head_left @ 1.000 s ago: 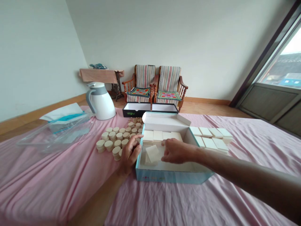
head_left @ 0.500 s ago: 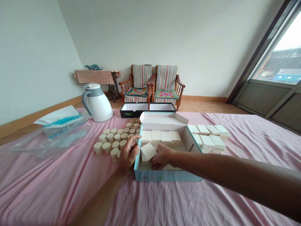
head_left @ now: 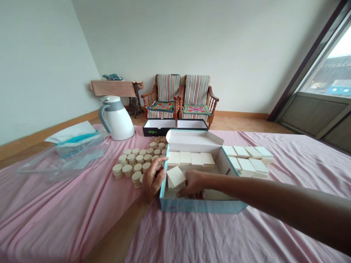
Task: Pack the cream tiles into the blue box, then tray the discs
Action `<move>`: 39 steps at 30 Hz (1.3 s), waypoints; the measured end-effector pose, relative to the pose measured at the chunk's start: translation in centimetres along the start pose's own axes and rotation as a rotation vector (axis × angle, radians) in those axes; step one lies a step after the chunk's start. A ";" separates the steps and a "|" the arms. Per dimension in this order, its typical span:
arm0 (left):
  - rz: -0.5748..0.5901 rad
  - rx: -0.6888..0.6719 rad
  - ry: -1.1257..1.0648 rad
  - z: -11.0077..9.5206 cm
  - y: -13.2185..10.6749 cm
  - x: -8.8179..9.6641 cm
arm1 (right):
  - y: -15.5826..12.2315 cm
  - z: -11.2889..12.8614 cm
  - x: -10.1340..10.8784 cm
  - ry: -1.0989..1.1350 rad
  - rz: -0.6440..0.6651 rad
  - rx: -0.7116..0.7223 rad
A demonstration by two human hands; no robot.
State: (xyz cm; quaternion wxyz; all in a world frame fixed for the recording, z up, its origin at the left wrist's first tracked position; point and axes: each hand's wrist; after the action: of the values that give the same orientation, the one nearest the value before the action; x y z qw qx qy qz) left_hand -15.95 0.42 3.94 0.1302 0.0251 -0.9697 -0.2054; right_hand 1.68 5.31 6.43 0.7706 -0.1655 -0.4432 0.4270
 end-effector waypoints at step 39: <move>0.000 0.005 -0.006 -0.2 0.0 0.1 | -0.6 1.3 -0.6 -0.115 -0.217 -0.006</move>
State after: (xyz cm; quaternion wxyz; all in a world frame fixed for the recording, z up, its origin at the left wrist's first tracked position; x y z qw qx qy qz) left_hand -15.98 0.34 4.18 0.1273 0.0250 -0.9706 -0.2029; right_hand 0.79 4.37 7.19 0.7850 -0.0943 -0.5034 0.3487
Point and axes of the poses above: each hand's wrist, its own y-axis towards the middle knuckle, its own x-axis out of the back of the hand, z = x × y, and after that the axes turned 1 degree about -z, right-handed
